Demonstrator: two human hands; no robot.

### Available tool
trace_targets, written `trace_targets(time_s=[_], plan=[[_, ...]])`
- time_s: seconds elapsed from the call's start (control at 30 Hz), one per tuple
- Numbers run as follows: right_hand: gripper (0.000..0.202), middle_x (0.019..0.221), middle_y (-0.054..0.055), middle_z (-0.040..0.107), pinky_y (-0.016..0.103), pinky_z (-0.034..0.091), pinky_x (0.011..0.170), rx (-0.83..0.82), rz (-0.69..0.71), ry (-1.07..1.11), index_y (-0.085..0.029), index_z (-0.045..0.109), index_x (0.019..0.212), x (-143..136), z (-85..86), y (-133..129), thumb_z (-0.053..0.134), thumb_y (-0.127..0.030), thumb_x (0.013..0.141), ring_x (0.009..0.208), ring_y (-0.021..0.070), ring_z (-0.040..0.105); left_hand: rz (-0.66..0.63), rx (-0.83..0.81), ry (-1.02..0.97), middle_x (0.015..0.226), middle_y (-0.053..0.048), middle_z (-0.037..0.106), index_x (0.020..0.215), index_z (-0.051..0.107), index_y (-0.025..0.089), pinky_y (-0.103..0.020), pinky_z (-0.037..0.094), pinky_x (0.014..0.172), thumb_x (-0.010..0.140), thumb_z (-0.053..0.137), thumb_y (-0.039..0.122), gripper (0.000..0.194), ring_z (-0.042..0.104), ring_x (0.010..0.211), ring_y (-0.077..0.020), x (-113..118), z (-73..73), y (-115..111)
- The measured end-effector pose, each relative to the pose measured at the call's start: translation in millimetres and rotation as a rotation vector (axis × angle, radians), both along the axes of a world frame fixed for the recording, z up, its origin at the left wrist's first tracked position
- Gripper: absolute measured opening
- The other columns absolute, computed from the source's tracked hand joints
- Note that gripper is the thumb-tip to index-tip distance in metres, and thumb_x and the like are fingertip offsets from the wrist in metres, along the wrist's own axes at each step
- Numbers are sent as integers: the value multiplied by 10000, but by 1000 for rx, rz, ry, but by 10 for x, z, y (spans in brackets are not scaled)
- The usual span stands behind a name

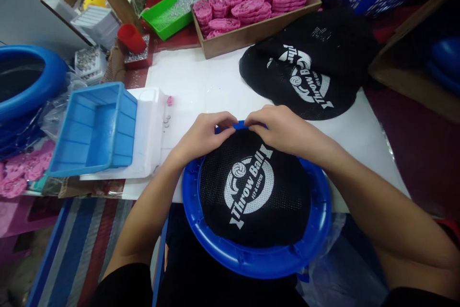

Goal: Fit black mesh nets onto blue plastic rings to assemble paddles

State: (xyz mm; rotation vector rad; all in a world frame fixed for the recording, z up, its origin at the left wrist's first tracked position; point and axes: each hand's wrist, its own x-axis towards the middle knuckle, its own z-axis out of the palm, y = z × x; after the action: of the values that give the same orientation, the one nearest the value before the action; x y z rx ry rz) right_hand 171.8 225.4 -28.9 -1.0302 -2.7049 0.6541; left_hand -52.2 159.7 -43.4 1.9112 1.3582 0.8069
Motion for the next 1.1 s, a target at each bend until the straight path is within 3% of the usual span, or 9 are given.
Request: trace_targets(time_s=[0.2, 0.4, 0.67, 1.1], plan=[[222, 984, 105, 788, 350, 491, 803, 33, -16, -25, -194, 818, 1021, 34, -32, 10, 617, -106, 991, 960, 281, 703, 37, -9, -19, 958, -20, 828, 966, 807, 208, -283, 563, 799, 928, 673, 170, 145, 731, 862, -154, 18, -35, 34], [206, 899, 114, 731, 349, 470, 771, 66, -25, -56, -184, 802, 1023, 45, -11, -57, 621, -89, 991, 930, 285, 681, -35, 19, 28, 995, -23, 823, 984, 804, 217, -302, 570, 882, 934, 636, 136, 193, 734, 914, -157, 1, -61, 52], [266, 981, 97, 778, 342, 487, 817, -22, -34, -54, -189, 826, 1029, 4, 63, -10, 598, -65, 971, 959, 264, 703, -27, -10, 78, 1025, -32, 817, 976, 794, 217, -339, 563, 957, 938, 596, 117, 225, 733, 961, -172, 48, -41, 65], [196, 972, 71, 815, 358, 545, 880, -136, -75, 56, -192, 845, 989, 38, 65, 69, 675, -105, 947, 944, 249, 748, -17, -77, -41, 996, -21, 798, 920, 777, 211, -317, 524, 819, 915, 568, 107, 234, 701, 913, -165, 31, -91, 115]])
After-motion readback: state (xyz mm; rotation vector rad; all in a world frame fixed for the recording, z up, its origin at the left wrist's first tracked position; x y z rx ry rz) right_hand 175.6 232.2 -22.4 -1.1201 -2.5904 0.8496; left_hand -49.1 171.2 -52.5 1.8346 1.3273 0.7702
